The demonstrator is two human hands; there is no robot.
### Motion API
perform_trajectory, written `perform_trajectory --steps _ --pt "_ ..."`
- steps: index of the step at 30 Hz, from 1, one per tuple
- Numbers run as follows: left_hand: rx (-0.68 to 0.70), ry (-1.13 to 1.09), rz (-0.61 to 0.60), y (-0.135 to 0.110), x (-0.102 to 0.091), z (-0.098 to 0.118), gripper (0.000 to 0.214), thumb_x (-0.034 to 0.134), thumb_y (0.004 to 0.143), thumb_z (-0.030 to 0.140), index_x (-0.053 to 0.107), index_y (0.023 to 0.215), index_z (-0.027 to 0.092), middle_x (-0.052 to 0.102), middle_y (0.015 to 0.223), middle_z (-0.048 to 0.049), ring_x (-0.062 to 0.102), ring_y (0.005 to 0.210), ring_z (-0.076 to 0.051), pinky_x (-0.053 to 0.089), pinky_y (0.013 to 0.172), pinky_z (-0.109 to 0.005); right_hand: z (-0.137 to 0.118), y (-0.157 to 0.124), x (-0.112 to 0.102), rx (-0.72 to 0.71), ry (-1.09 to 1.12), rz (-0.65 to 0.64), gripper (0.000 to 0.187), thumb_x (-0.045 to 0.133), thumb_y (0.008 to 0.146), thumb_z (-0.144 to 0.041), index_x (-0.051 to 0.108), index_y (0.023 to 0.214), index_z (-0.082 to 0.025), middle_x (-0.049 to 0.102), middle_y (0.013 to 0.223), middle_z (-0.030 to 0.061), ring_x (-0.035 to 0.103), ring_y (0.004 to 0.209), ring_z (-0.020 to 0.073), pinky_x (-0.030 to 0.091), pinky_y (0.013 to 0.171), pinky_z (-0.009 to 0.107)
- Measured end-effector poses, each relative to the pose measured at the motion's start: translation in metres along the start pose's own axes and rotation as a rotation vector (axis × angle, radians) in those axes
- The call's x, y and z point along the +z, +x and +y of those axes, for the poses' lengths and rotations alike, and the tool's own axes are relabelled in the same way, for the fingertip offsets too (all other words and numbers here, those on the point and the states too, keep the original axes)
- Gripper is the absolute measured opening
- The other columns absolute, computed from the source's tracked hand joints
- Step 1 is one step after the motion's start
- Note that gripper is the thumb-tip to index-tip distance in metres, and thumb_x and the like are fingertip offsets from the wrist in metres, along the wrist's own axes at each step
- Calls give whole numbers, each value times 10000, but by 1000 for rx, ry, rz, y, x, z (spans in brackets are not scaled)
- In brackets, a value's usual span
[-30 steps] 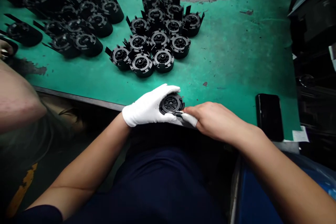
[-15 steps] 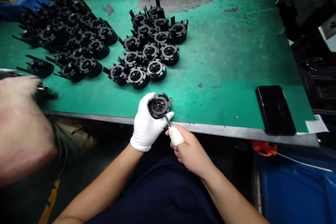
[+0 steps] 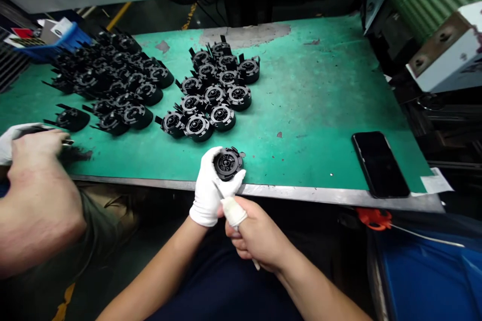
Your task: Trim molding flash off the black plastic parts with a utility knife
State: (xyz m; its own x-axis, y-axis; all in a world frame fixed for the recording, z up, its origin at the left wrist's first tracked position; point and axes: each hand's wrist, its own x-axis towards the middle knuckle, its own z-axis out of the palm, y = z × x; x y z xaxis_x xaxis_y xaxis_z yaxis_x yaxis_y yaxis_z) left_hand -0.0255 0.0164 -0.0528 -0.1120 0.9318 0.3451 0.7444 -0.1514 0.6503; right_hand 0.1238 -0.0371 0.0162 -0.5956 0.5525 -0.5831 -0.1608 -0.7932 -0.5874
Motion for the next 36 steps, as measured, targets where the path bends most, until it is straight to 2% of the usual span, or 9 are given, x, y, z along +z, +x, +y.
perform_trajectory --steps 4,8,12,16,20,25,28,31,36 --pt "-9 6 18 -1 1 0 862 837 716 573 444 1363 159 578 1332 -170 588 1270 -332 487 1109 -492 23 16 -1 26 232 176 170 545 961 -375 570 966 -207 363 595 -96 179 436 40 136 362 159" --pt "-26 34 45 -2 3 4 824 811 735 592 465 1339 150 594 1305 -179 601 1248 -344 502 1090 -503 27 16 11 -39 324 173 141 602 931 -339 570 935 -203 372 602 -91 172 431 38 138 346 147" --pt "-40 20 52 -4 4 10 732 791 779 508 467 1333 157 612 1275 -165 611 1226 -328 511 1086 -503 0 -6 9 -366 393 129 230 617 952 -435 541 859 -239 276 563 -106 104 405 45 133 335 150" --pt "8 -85 -72 4 -16 7 784 816 752 401 442 1404 176 591 1360 -175 586 1293 -347 493 1121 -542 -44 -25 -18 -666 318 380 288 505 1014 -493 552 866 -250 248 584 -90 107 424 73 171 341 174" --pt "128 -264 -345 20 -49 -18 758 676 885 282 317 1553 271 425 1593 -122 429 1476 -302 411 1215 -514 -53 -23 -54 -639 2 521 130 610 964 -396 612 956 -265 430 648 -52 356 473 86 313 409 199" --pt "-62 -572 109 24 -58 -36 600 519 1004 322 270 1545 248 407 1594 -158 447 1465 -278 427 1202 -496 -45 -3 -88 -505 -873 521 350 554 988 -446 692 1246 -254 716 1020 79 666 854 216 534 715 347" --pt "-81 -460 -63 17 -57 -32 769 697 906 416 298 1539 240 357 1620 -163 377 1504 -314 360 1237 -528 -49 10 -84 -520 -1283 382 385 479 1020 -407 693 1303 -260 714 1222 95 647 1122 269 500 941 414" --pt "-19 -304 -247 13 -56 -29 1013 835 765 469 262 1565 229 279 1652 -169 302 1534 -349 307 1258 -553 -53 20 -69 -529 -1508 314 404 433 1040 -376 665 1357 -281 739 1093 76 676 992 237 516 847 370" --pt "13 -195 -227 9 -48 -30 990 819 779 459 260 1561 224 426 1555 -177 453 1442 -339 419 1195 -538 -52 31 -55 -540 -1700 319 390 438 1045 -379 672 1344 -290 728 938 56 680 882 216 497 731 323"
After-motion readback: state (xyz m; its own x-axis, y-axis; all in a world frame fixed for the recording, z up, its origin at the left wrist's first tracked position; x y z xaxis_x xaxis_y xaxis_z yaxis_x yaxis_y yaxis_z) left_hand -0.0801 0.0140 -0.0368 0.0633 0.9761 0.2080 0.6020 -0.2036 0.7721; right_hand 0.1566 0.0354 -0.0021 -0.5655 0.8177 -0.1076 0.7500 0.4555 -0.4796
